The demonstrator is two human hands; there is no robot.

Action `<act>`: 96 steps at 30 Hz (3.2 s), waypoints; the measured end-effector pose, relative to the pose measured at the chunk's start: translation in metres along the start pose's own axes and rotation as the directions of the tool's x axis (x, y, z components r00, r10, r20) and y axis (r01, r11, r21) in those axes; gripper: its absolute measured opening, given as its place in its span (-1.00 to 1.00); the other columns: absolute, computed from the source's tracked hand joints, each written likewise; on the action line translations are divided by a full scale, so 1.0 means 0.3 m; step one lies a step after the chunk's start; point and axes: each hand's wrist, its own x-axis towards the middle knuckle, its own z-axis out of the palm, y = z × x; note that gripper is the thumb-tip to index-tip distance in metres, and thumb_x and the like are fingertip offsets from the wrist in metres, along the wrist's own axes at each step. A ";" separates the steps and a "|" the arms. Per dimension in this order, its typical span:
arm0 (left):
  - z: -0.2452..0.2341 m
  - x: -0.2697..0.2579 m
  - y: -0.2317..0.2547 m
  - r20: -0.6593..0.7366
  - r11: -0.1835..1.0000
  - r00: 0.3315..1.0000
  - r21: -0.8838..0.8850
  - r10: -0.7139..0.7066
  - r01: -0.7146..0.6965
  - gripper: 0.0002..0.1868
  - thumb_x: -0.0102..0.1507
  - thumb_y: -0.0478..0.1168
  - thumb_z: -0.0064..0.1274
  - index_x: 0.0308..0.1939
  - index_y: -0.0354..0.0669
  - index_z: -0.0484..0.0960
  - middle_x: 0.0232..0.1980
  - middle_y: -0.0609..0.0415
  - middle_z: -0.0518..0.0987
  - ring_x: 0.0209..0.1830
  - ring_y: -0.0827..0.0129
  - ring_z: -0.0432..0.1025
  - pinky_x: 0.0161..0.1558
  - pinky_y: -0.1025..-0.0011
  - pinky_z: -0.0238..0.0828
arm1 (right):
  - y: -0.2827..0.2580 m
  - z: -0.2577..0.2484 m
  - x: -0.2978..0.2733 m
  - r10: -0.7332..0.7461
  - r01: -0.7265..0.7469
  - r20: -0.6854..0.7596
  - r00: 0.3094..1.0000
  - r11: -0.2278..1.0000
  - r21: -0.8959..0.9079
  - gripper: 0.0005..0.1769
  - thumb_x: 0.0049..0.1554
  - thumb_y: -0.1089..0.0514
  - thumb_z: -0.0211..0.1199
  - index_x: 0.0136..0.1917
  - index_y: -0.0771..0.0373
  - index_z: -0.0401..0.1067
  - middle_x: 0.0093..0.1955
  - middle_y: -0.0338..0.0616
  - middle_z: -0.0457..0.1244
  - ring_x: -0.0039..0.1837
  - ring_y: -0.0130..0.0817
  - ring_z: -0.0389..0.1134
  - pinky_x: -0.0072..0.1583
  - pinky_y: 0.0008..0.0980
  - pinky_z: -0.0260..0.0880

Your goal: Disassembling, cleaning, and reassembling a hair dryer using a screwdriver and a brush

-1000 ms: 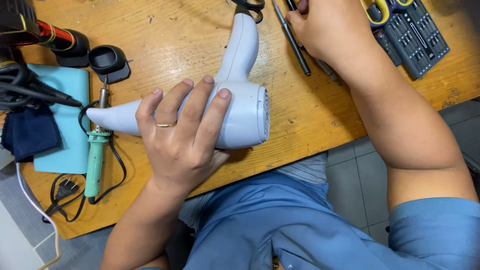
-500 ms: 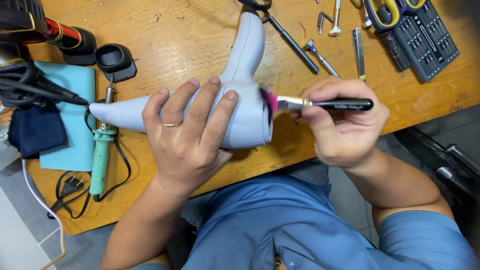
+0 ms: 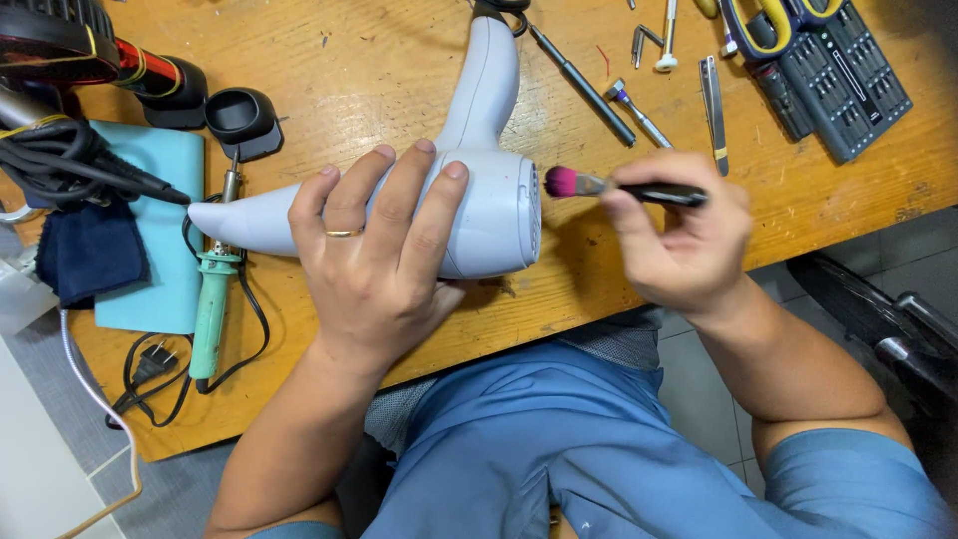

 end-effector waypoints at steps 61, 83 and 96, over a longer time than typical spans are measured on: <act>-0.013 -0.005 0.005 -0.044 0.996 0.999 -0.085 0.007 -0.011 -0.52 0.62 0.04 -0.23 0.39 -0.11 0.66 0.36 -0.17 0.80 0.28 -0.13 0.69 0.36 -0.16 0.41 | -0.027 -0.048 0.036 -0.463 0.470 -0.100 0.881 0.831 0.297 -0.73 0.50 0.17 0.12 0.38 0.19 0.15 -0.40 -0.28 -0.07 -0.40 -0.39 -0.15 -0.25 -0.17 -0.04; -0.138 -0.053 -0.053 -0.275 0.679 0.858 -0.726 -0.433 0.109 -0.31 0.57 0.01 0.23 0.61 -0.34 0.35 0.46 -0.44 0.52 0.47 -0.21 0.53 0.56 -0.16 0.64 | -0.013 -0.156 0.183 -0.363 0.358 -0.036 0.931 0.929 -0.099 -0.77 0.59 0.35 0.38 0.29 0.66 0.46 0.09 0.38 0.39 0.04 0.27 0.44 0.25 0.15 0.43; -0.145 -0.065 -0.134 0.497 -0.495 0.577 -0.851 -0.648 0.178 -0.15 0.41 0.27 0.32 0.53 -0.34 0.60 0.47 -0.15 0.72 0.50 0.06 0.64 0.60 0.06 0.65 | 0.226 -0.219 0.275 -0.064 0.383 0.431 0.900 0.590 -0.711 -0.19 0.27 0.53 0.17 0.71 0.21 0.65 0.47 0.20 0.40 0.24 0.35 0.22 0.18 0.22 0.34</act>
